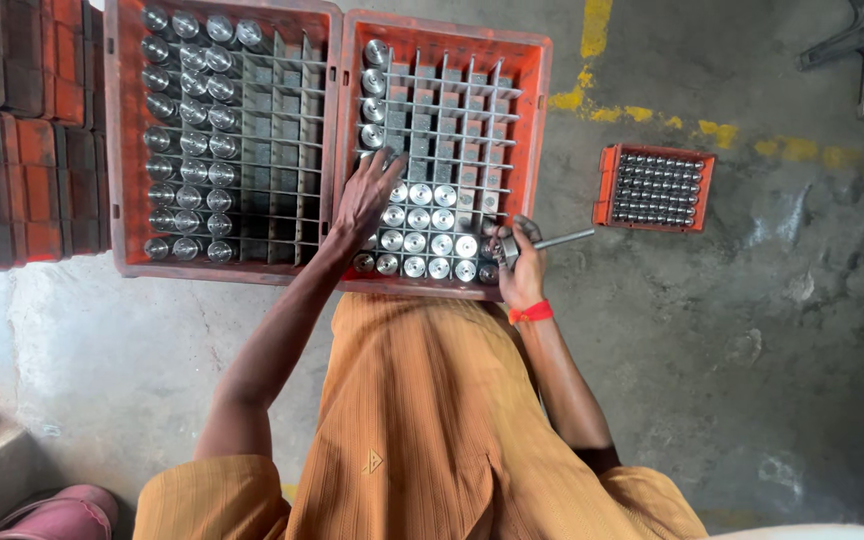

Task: The person transfers small cylindrical metal parts from one red crate to another, arranging them in a grid pattern. The person then moves the filled crate to a metal cart and retrieves an empty crate to continue the process.

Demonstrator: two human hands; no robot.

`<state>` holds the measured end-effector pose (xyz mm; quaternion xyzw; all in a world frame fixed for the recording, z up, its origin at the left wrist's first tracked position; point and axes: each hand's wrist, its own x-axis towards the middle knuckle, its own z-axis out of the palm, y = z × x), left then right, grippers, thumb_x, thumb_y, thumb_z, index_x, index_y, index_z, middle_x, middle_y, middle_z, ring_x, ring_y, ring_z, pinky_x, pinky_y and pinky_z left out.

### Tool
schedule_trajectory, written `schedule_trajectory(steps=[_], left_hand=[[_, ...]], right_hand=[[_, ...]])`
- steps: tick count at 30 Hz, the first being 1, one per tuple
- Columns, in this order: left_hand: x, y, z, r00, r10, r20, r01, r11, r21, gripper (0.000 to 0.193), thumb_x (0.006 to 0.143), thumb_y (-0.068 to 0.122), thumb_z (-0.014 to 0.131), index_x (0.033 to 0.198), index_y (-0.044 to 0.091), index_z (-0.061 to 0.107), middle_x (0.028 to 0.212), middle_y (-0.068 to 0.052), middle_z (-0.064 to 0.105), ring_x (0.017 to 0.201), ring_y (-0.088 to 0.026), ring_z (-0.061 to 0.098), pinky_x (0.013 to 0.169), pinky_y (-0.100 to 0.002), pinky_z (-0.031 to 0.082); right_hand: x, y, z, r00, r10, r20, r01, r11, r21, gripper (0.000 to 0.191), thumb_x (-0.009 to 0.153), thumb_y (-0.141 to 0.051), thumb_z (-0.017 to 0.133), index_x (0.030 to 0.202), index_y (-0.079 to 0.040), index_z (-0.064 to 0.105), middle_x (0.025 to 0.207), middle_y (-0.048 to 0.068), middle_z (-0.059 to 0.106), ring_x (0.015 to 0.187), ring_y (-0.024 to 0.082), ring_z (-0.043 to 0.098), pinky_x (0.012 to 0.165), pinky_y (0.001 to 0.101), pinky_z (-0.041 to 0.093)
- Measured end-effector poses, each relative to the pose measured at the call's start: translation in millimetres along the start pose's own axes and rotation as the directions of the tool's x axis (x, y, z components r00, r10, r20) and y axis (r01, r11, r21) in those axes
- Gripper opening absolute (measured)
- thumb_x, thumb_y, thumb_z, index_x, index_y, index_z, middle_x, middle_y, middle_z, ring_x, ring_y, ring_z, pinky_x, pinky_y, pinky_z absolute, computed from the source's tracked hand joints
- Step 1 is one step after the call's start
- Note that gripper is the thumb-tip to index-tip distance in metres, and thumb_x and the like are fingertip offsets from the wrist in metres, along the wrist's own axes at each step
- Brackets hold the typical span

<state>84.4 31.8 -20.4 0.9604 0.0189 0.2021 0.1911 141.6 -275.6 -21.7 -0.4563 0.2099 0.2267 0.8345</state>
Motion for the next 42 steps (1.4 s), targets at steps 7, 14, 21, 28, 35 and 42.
schedule_trajectory(steps=[7, 14, 21, 28, 35, 42], left_hand=[[29, -89, -38, 0.938, -0.325, -0.120, 0.323, 0.946, -0.029, 0.020, 0.098, 0.010, 0.077, 0.117, 0.011, 0.071, 0.102, -0.012, 0.070, 0.093, -0.029, 0.066, 0.072, -0.040, 0.058], [87, -173, -74, 0.851, -0.489, -0.193, 0.526, 0.794, 0.304, 0.063, 0.072, 0.032, 0.089, 0.125, 0.005, 0.069, 0.129, -0.027, 0.053, 0.126, -0.044, 0.049, 0.096, -0.059, 0.043], [104, -199, -86, 0.881, -0.457, -0.123, 0.469, 0.808, 0.356, 0.057, 0.073, 0.039, 0.092, 0.110, 0.001, 0.070, 0.140, -0.030, 0.047, 0.128, -0.046, 0.042, 0.106, -0.066, 0.035], [64, -161, -123, 0.861, -0.435, -0.263, 0.269, 0.829, -0.490, 0.040, 0.085, 0.025, 0.093, 0.111, 0.006, 0.070, 0.117, -0.016, 0.060, 0.112, -0.029, 0.062, 0.097, -0.047, 0.057], [1, -16, -87, 0.796, -0.490, 0.355, 0.489, 0.175, -0.855, 0.016, 0.085, -0.006, 0.067, 0.099, 0.002, 0.063, 0.084, -0.007, 0.062, 0.068, -0.014, 0.058, 0.054, -0.030, 0.048], [-50, 88, -53, 0.688, -0.411, 0.598, 0.715, 0.524, -0.463, 0.037, 0.080, 0.027, 0.074, 0.111, 0.005, 0.071, 0.093, -0.020, 0.075, 0.088, -0.037, 0.073, 0.076, -0.044, 0.055]], right_hand=[[-28, -11, 18, 0.985, 0.168, -0.035, -0.145, 0.924, 0.353, 0.028, 0.096, -0.033, 0.060, 0.100, -0.005, 0.061, 0.077, 0.011, 0.066, 0.081, 0.027, 0.071, 0.078, 0.0434, 0.065], [-47, 2, 42, 0.951, 0.304, 0.050, -0.306, 0.951, 0.032, 0.027, 0.107, -0.035, 0.059, 0.106, -0.007, 0.060, 0.098, 0.011, 0.069, 0.096, 0.027, 0.070, 0.085, 0.0441, 0.063], [-61, 26, 43, 0.973, 0.233, -0.001, -0.231, 0.963, -0.137, 0.029, 0.106, -0.035, 0.051, 0.105, -0.007, 0.056, 0.100, 0.009, 0.068, 0.102, 0.028, 0.072, 0.093, 0.0492, 0.062], [-68, 27, 22, 0.986, 0.150, -0.066, -0.161, 0.967, -0.200, 0.021, 0.107, -0.024, 0.053, 0.109, -0.004, 0.060, 0.092, 0.012, 0.069, 0.093, 0.028, 0.071, 0.078, 0.0420, 0.061], [-37, 44, 61, 0.988, 0.154, 0.030, -0.147, 0.974, -0.175, 0.009, 0.106, -0.012, 0.055, 0.113, -0.007, 0.058, 0.091, 0.006, 0.068, 0.090, 0.021, 0.071, 0.077, 0.0338, 0.055], [-33, 33, 122, 0.979, 0.031, 0.204, -0.003, 0.991, -0.135, 0.013, 0.104, -0.004, 0.060, 0.116, -0.005, 0.058, 0.089, 0.008, 0.066, 0.086, 0.018, 0.067, 0.081, 0.0319, 0.054]])
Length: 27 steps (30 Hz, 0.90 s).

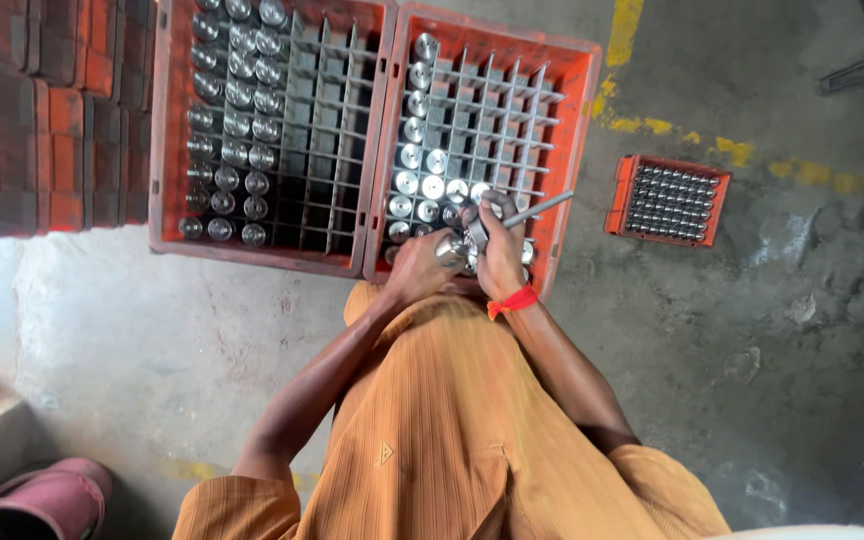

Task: The person transfers small cylindrical metal parts from one red crate to another, arranging them in a grid pattern. The person then moves the filled crate to a metal cart and retrieves an empty crate to continue the process.

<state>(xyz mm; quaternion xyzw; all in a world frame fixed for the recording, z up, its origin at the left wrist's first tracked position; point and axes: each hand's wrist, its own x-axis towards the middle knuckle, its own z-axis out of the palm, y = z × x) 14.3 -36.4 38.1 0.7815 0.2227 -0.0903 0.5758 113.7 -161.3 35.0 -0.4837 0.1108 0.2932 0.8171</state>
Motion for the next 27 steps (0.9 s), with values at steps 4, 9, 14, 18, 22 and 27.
schedule_trajectory(steps=[4, 9, 14, 18, 22, 27], left_hand=[[-8, -5, 19, 0.994, -0.047, 0.099, 0.042, 0.998, 0.050, 0.043, 0.072, 0.033, 0.080, 0.103, 0.004, 0.071, 0.090, -0.021, 0.074, 0.088, -0.040, 0.072, 0.079, -0.046, 0.055], [-2, -12, 23, 0.971, 0.045, 0.234, -0.030, 0.997, -0.067, 0.054, 0.071, 0.037, 0.084, 0.106, -0.001, 0.070, 0.099, -0.023, 0.077, 0.089, -0.034, 0.075, 0.083, -0.044, 0.058], [29, -13, 15, 0.963, 0.110, 0.246, -0.129, 0.990, 0.063, 0.068, 0.086, 0.042, 0.079, 0.135, 0.000, 0.058, 0.115, -0.024, 0.073, 0.094, -0.031, 0.074, 0.088, -0.046, 0.058], [67, -9, 5, 0.999, 0.000, 0.043, -0.015, 0.940, 0.341, 0.063, 0.100, 0.034, 0.062, 0.151, 0.003, 0.042, 0.128, -0.026, 0.061, 0.084, -0.038, 0.074, 0.070, -0.043, 0.063], [93, -10, -3, 0.881, 0.473, -0.017, -0.342, 0.661, 0.667, 0.057, 0.084, 0.003, 0.062, 0.140, 0.005, 0.055, 0.132, -0.029, 0.060, 0.101, -0.038, 0.068, 0.070, -0.037, 0.063], [82, -31, -26, 0.762, 0.612, -0.211, -0.446, 0.733, 0.515, 0.048, 0.084, -0.007, 0.064, 0.130, 0.008, 0.065, 0.124, -0.017, 0.066, 0.103, -0.036, 0.070, 0.080, -0.041, 0.059]], right_hand=[[-19, -7, 7, 0.998, -0.027, 0.063, 0.038, 0.982, -0.187, 0.013, 0.102, -0.006, 0.061, 0.114, -0.007, 0.057, 0.080, 0.009, 0.065, 0.082, 0.019, 0.066, 0.074, 0.0325, 0.054], [-23, -6, -14, 0.975, 0.077, 0.208, -0.041, 0.984, -0.173, 0.015, 0.102, -0.007, 0.061, 0.117, -0.006, 0.058, 0.080, 0.008, 0.064, 0.085, 0.019, 0.067, 0.079, 0.0332, 0.056], [7, -12, -56, 0.993, 0.047, -0.109, -0.047, 0.999, 0.005, 0.017, 0.100, -0.005, 0.061, 0.117, -0.005, 0.060, 0.083, 0.007, 0.067, 0.084, 0.022, 0.069, 0.080, 0.0360, 0.059], [28, -35, -94, 0.980, -0.076, -0.186, 0.100, 0.987, 0.123, 0.017, 0.101, -0.003, 0.060, 0.118, -0.005, 0.059, 0.086, 0.008, 0.068, 0.086, 0.022, 0.069, 0.077, 0.0352, 0.058], [27, -29, -105, 0.982, -0.063, -0.177, 0.088, 0.987, 0.136, 0.017, 0.101, -0.004, 0.059, 0.118, -0.007, 0.060, 0.087, 0.009, 0.068, 0.085, 0.021, 0.070, 0.077, 0.0359, 0.059], [15, -7, -101, 0.985, -0.010, -0.172, 0.031, 0.992, 0.122, 0.015, 0.101, -0.004, 0.060, 0.115, -0.006, 0.059, 0.092, 0.009, 0.071, 0.087, 0.022, 0.070, 0.077, 0.0352, 0.058]])
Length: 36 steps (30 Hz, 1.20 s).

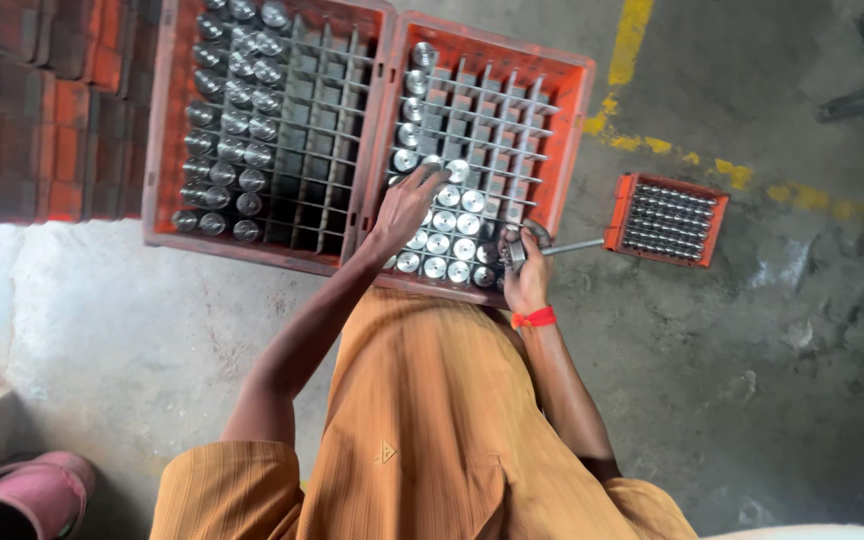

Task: The person transfers small cylindrical metal parts from one red crate to another, arranging them in a grid pattern. The person then moves the filled crate to a metal cart and retrieves an empty crate to continue the process.

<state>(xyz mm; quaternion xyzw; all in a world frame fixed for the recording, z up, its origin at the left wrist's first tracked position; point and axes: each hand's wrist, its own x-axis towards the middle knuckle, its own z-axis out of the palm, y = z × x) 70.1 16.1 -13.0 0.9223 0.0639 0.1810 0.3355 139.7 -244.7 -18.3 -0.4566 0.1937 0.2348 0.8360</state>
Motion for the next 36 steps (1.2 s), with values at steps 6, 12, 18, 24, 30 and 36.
schedule_trajectory(steps=[6, 12, 18, 24, 30, 36], left_hand=[[-61, -58, -76, 0.912, -0.329, -0.245, 0.393, 0.870, 0.297, 0.025, 0.092, 0.005, 0.073, 0.114, 0.018, 0.074, 0.106, -0.005, 0.068, 0.104, -0.031, 0.065, 0.087, -0.044, 0.052], [-97, -119, -153, 0.864, -0.313, -0.395, 0.496, 0.667, 0.557, 0.045, 0.072, 0.033, 0.086, 0.108, 0.010, 0.072, 0.131, -0.023, 0.054, 0.123, -0.040, 0.046, 0.094, -0.050, 0.041], [-98, -125, -188, 0.845, -0.388, -0.368, 0.485, 0.847, 0.220, 0.049, 0.073, 0.032, 0.094, 0.112, 0.008, 0.076, 0.126, -0.016, 0.059, 0.127, -0.033, 0.051, 0.101, -0.049, 0.045], [-69, -68, -159, 0.761, -0.584, -0.282, 0.158, 0.589, -0.792, 0.038, 0.088, 0.023, 0.084, 0.117, 0.003, 0.069, 0.104, -0.004, 0.071, 0.094, -0.015, 0.069, 0.082, -0.028, 0.056], [-49, 33, -59, 0.802, -0.572, 0.169, 0.506, 0.502, -0.701, 0.040, 0.082, 0.009, 0.076, 0.118, 0.003, 0.060, 0.095, -0.005, 0.072, 0.081, -0.011, 0.069, 0.064, -0.030, 0.056], [-62, 84, 5, 0.741, -0.405, 0.536, 0.623, 0.713, -0.322, 0.039, 0.071, 0.029, 0.080, 0.100, 0.003, 0.074, 0.084, -0.015, 0.076, 0.076, -0.023, 0.073, 0.073, -0.039, 0.057]], right_hand=[[-19, 1, -5, 0.998, 0.039, -0.057, -0.043, 0.997, -0.070, 0.014, 0.101, -0.006, 0.060, 0.114, -0.008, 0.060, 0.086, 0.008, 0.068, 0.087, 0.022, 0.071, 0.077, 0.0344, 0.059], [-16, 16, 5, 0.998, 0.062, 0.000, -0.062, 0.987, -0.152, 0.012, 0.104, -0.006, 0.060, 0.116, -0.006, 0.060, 0.087, 0.008, 0.067, 0.089, 0.022, 0.071, 0.078, 0.0336, 0.059], [-25, 22, 8, 0.994, 0.105, 0.035, -0.095, 0.972, -0.213, 0.012, 0.103, -0.008, 0.057, 0.115, -0.008, 0.059, 0.088, 0.009, 0.070, 0.081, 0.020, 0.067, 0.068, 0.0316, 0.054], [-37, 24, 19, 0.987, 0.158, 0.015, -0.151, 0.967, -0.207, 0.013, 0.101, -0.006, 0.056, 0.114, -0.008, 0.060, 0.089, 0.006, 0.066, 0.086, 0.019, 0.070, 0.074, 0.0317, 0.058], [-31, 22, 66, 0.986, 0.112, 0.120, -0.091, 0.981, -0.170, 0.013, 0.102, -0.005, 0.060, 0.115, -0.007, 0.060, 0.088, 0.005, 0.063, 0.083, 0.018, 0.067, 0.076, 0.0308, 0.057], [-45, 1, 85, 0.977, 0.013, 0.214, 0.025, 0.984, -0.176, 0.011, 0.103, -0.006, 0.061, 0.113, -0.005, 0.058, 0.084, 0.005, 0.062, 0.081, 0.016, 0.064, 0.074, 0.0297, 0.053]])
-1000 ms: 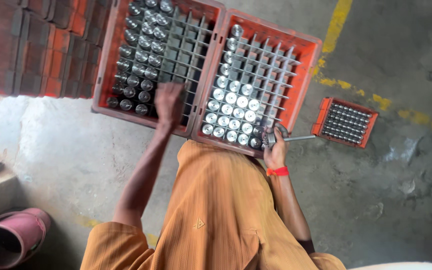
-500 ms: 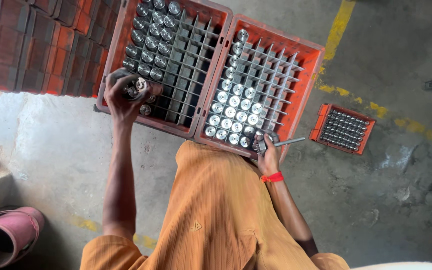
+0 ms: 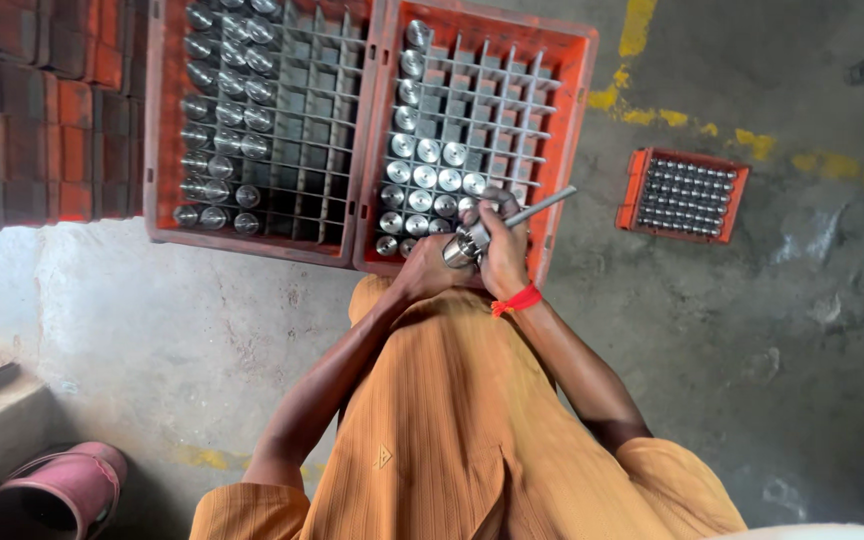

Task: The person transfers small cylindrical metal parts from one red crate to another, arranging them in a grid pattern. The person then moves the filled crate to a metal cart and retrieves an empty crate to continue the process.

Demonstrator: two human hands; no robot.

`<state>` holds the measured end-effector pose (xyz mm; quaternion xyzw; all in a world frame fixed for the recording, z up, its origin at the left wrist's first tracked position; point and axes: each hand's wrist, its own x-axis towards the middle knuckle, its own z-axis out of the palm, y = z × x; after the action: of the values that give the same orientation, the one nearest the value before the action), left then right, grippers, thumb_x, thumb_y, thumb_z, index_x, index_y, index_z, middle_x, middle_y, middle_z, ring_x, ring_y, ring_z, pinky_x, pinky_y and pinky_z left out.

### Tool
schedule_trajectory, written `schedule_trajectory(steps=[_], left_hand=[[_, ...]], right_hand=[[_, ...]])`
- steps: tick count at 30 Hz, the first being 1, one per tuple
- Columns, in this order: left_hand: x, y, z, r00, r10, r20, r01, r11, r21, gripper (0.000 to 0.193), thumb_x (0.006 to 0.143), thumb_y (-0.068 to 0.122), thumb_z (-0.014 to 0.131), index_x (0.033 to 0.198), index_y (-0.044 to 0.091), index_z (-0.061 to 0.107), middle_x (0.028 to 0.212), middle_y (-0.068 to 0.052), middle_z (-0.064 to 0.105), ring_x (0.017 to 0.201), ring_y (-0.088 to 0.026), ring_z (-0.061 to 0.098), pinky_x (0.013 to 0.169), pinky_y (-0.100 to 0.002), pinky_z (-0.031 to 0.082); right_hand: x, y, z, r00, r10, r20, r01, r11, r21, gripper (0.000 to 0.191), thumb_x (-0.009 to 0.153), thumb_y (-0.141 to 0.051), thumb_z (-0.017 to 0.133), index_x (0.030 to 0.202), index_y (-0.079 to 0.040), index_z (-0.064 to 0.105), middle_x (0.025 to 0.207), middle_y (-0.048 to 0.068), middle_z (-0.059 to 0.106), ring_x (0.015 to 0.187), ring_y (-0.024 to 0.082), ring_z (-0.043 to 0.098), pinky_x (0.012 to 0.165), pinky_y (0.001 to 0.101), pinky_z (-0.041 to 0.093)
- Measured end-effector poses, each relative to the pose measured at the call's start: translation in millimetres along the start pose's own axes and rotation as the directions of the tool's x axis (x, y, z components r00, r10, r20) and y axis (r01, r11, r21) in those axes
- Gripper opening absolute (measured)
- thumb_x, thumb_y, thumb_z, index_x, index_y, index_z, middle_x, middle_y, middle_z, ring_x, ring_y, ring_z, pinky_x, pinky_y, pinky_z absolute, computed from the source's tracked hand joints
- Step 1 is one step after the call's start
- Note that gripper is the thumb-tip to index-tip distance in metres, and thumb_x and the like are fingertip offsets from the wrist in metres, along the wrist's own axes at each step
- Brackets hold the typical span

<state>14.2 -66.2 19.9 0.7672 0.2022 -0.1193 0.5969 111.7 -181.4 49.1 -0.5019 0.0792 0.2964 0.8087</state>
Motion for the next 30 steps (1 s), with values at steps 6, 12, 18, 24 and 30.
schedule_trajectory(steps=[6, 12, 18, 24, 30], left_hand=[[11, -12, 22, 0.964, 0.025, 0.266, -0.013, 0.999, -0.048, 0.037, 0.073, 0.028, 0.082, 0.094, -0.001, 0.071, 0.086, -0.016, 0.076, 0.078, -0.023, 0.072, 0.076, -0.038, 0.058], [46, -15, 16, 0.938, 0.116, 0.325, -0.095, 0.992, -0.081, 0.058, 0.082, 0.036, 0.080, 0.124, -0.001, 0.064, 0.104, -0.019, 0.075, 0.092, -0.028, 0.072, 0.079, -0.041, 0.061], [101, -2, -1, 0.977, 0.213, -0.030, -0.187, 0.906, 0.379, 0.063, 0.102, 0.032, 0.060, 0.153, 0.002, 0.039, 0.134, -0.027, 0.060, 0.095, -0.035, 0.072, 0.071, -0.042, 0.064], [110, 0, -20, 0.766, 0.636, -0.096, -0.424, 0.611, 0.669, 0.061, 0.084, -0.004, 0.059, 0.144, 0.008, 0.055, 0.138, -0.024, 0.058, 0.109, -0.038, 0.070, 0.077, -0.039, 0.063], [48, -38, -79, 0.698, 0.563, -0.444, -0.317, 0.798, 0.513, 0.041, 0.083, -0.006, 0.064, 0.120, 0.010, 0.068, 0.117, -0.009, 0.069, 0.106, -0.033, 0.069, 0.086, -0.043, 0.058]], right_hand=[[-10, -6, -23, 0.974, 0.010, 0.226, 0.023, 0.989, -0.146, 0.014, 0.105, -0.007, 0.059, 0.119, -0.004, 0.059, 0.080, 0.006, 0.062, 0.082, 0.017, 0.064, 0.080, 0.0308, 0.056], [26, -3, -70, 0.993, 0.093, -0.069, -0.086, 0.991, 0.104, 0.015, 0.100, -0.003, 0.059, 0.115, -0.003, 0.059, 0.084, 0.009, 0.067, 0.083, 0.021, 0.068, 0.077, 0.0352, 0.058], [52, -36, -127, 0.964, -0.013, -0.264, 0.100, 0.943, 0.317, 0.013, 0.101, -0.002, 0.060, 0.114, -0.005, 0.060, 0.086, 0.010, 0.068, 0.084, 0.022, 0.069, 0.078, 0.0337, 0.058], [39, -18, -127, 0.975, 0.020, -0.222, 0.049, 0.952, 0.301, 0.013, 0.101, -0.003, 0.061, 0.114, -0.005, 0.060, 0.087, 0.009, 0.069, 0.086, 0.023, 0.070, 0.077, 0.0359, 0.058], [27, 3, -125, 0.965, 0.091, -0.244, -0.021, 0.961, 0.275, 0.017, 0.099, -0.003, 0.060, 0.116, -0.008, 0.060, 0.087, 0.009, 0.069, 0.088, 0.025, 0.070, 0.080, 0.0372, 0.059]])
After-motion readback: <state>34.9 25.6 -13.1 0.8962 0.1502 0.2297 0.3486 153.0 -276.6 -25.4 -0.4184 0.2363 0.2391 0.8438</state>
